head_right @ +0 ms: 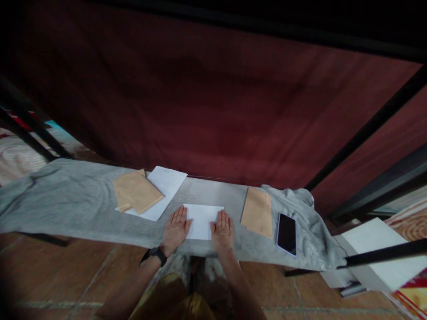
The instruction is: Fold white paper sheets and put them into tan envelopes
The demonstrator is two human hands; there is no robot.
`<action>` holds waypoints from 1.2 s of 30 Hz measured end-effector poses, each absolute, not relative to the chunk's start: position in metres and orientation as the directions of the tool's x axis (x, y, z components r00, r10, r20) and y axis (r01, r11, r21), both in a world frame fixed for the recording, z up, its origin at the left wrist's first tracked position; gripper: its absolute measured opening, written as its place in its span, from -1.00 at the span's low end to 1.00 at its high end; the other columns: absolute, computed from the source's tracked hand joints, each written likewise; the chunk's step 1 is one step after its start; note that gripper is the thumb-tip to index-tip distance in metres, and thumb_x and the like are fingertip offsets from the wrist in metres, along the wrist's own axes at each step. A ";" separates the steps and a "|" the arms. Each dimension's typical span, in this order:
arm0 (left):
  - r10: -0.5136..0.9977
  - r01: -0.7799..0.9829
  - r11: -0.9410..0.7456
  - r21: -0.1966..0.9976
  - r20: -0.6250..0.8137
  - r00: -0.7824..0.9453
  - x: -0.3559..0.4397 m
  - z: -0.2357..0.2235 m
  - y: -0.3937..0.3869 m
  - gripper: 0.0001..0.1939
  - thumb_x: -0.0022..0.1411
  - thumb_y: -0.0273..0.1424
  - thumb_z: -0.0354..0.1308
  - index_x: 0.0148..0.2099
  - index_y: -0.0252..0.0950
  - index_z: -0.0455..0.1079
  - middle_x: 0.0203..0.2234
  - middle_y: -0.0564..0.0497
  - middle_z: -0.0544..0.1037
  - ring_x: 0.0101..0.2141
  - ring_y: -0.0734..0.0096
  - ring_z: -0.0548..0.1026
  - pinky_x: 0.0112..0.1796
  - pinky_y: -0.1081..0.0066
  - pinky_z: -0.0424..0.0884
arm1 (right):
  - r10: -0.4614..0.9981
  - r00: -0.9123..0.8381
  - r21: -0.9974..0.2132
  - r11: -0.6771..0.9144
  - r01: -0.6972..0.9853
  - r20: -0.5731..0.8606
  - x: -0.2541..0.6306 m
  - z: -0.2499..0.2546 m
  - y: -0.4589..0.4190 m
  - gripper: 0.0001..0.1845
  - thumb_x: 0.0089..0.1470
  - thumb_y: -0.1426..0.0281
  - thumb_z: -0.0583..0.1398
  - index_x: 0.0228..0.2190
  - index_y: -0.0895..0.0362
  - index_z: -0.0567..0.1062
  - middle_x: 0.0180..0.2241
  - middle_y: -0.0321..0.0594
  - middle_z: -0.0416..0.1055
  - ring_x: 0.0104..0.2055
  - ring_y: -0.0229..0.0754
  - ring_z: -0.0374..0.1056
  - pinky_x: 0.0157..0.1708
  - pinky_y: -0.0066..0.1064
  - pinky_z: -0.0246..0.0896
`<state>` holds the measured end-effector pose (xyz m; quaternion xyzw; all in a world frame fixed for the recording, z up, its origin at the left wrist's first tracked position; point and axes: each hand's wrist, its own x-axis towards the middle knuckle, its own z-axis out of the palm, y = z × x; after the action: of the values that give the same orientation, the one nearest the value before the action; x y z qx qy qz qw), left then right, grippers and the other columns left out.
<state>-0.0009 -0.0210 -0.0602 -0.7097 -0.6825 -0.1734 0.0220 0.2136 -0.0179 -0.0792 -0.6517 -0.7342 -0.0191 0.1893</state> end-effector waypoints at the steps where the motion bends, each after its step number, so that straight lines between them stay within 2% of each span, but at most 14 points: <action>1: 0.961 0.976 -0.063 0.207 0.277 0.003 -0.002 -0.060 -0.023 -0.36 0.46 -0.21 -0.21 0.40 -0.54 0.15 0.35 -0.32 0.22 0.38 0.06 0.14 0.32 0.04 0.10 | 0.948 -0.076 -0.215 0.148 0.965 0.310 0.216 -0.080 -0.020 -0.36 0.38 0.23 -0.09 0.33 0.31 0.21 0.37 0.12 0.13 0.38 0.05 0.12 0.35 -0.02 -0.09; 7: 0.952 0.970 -0.033 0.240 0.304 -0.043 -0.017 -0.061 -0.035 -0.39 0.44 -0.24 -0.20 0.39 -0.47 0.20 0.33 -0.30 0.27 0.35 0.02 0.19 0.31 -0.02 0.12 | 0.939 -0.070 -0.230 0.154 0.961 0.336 0.231 -0.081 -0.032 -0.37 0.38 0.24 -0.10 0.31 0.34 0.26 0.34 0.15 0.19 0.36 0.08 0.15 0.34 0.00 -0.05; 11: 0.935 0.971 0.009 0.239 0.342 -0.093 -0.012 -0.061 -0.044 -0.40 0.44 -0.29 -0.18 0.40 -0.48 0.17 0.34 -0.30 0.26 0.36 0.02 0.17 0.32 -0.04 0.10 | 0.939 -0.028 -0.266 0.125 0.956 0.342 0.225 -0.077 -0.039 -0.37 0.38 0.27 -0.11 0.30 0.38 0.25 0.34 0.18 0.17 0.38 0.08 0.11 0.35 0.02 -0.07; 14: 0.931 0.966 -0.104 0.237 0.364 0.011 0.013 -0.057 -0.050 -0.41 0.45 -0.33 -0.18 0.43 -0.41 0.11 0.38 -0.23 0.19 0.40 0.10 0.09 0.34 -0.02 0.05 | 0.945 -0.074 -0.293 0.172 0.941 0.319 0.207 -0.073 -0.045 -0.40 0.39 0.31 -0.14 0.32 0.31 0.24 0.37 0.09 0.13 0.41 0.03 0.05 0.37 0.00 -0.10; 16: 0.930 0.940 -0.247 0.236 0.330 0.162 0.032 -0.055 -0.054 -0.43 0.45 -0.37 -0.21 0.44 -0.38 0.10 0.39 -0.17 0.18 0.40 0.20 0.08 0.35 0.05 0.06 | 0.937 -0.173 -0.299 0.266 0.916 0.305 0.195 -0.072 -0.051 -0.41 0.39 0.33 -0.16 0.33 0.26 0.24 0.39 -0.01 0.10 0.43 -0.05 0.03 0.38 -0.06 -0.10; 18: 0.926 0.919 -0.317 0.236 0.287 0.245 0.043 -0.055 -0.057 -0.44 0.46 -0.38 -0.23 0.43 -0.38 0.12 0.38 -0.16 0.21 0.39 0.24 0.11 0.34 0.09 0.09 | 0.930 -0.210 -0.300 0.301 0.905 0.300 0.191 -0.072 -0.057 -0.42 0.40 0.35 -0.16 0.32 0.24 0.26 0.38 -0.04 0.13 0.42 -0.08 0.05 0.39 -0.10 -0.10; 21: 0.934 0.929 -0.297 0.221 0.271 0.234 0.040 -0.058 -0.059 -0.44 0.48 -0.31 -0.21 0.41 -0.40 0.15 0.37 -0.20 0.23 0.38 0.20 0.13 0.34 0.09 0.09 | 0.930 -0.206 -0.275 0.293 0.916 0.305 0.203 -0.073 -0.064 -0.43 0.40 0.30 -0.10 0.31 0.23 0.27 0.35 0.00 0.19 0.39 -0.03 0.12 0.37 -0.06 -0.08; 27: 0.958 0.966 -0.143 0.217 0.276 0.080 0.020 -0.064 -0.049 -0.41 0.48 -0.25 -0.22 0.40 -0.48 0.16 0.36 -0.29 0.23 0.37 0.11 0.17 0.34 0.07 0.09 | 0.919 -0.219 -0.216 0.299 0.930 0.329 0.234 -0.073 -0.070 -0.44 0.39 0.32 -0.06 0.34 0.18 0.21 0.36 -0.02 0.19 0.38 0.01 0.13 0.34 -0.03 -0.04; 29: 0.957 0.957 -0.179 0.229 0.266 0.116 0.030 -0.066 -0.042 -0.41 0.49 -0.24 -0.22 0.39 -0.47 0.16 0.35 -0.29 0.24 0.36 0.11 0.18 0.33 0.06 0.12 | 0.909 -0.228 -0.207 0.312 0.927 0.348 0.235 -0.075 -0.071 -0.44 0.40 0.33 -0.06 0.34 0.20 0.21 0.35 0.00 0.19 0.38 0.02 0.13 0.34 -0.02 -0.03; 32: 0.929 0.912 -0.333 0.237 0.250 0.274 0.054 -0.067 -0.030 -0.44 0.51 -0.24 -0.22 0.39 -0.40 0.18 0.36 -0.21 0.25 0.36 0.18 0.19 0.32 0.10 0.15 | 0.889 -0.252 -0.185 0.341 0.922 0.382 0.235 -0.080 -0.071 -0.44 0.40 0.31 -0.06 0.33 0.22 0.22 0.35 0.03 0.20 0.38 0.03 0.13 0.34 0.00 -0.04; 36: 0.918 0.907 -0.359 0.218 0.257 0.302 0.073 -0.066 -0.010 -0.43 0.51 -0.23 -0.19 0.40 -0.42 0.16 0.36 -0.23 0.24 0.38 0.17 0.15 0.33 0.09 0.12 | 0.869 -0.240 -0.169 0.340 0.925 0.434 0.232 -0.082 -0.069 -0.45 0.41 0.30 -0.06 0.32 0.22 0.25 0.32 0.04 0.25 0.36 0.01 0.15 0.34 -0.03 -0.04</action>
<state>0.0728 -0.0099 -0.0656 -0.8067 -0.5657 -0.1702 -0.0155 0.2320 -0.0694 -0.0819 -0.5713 -0.7850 -0.0608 0.2319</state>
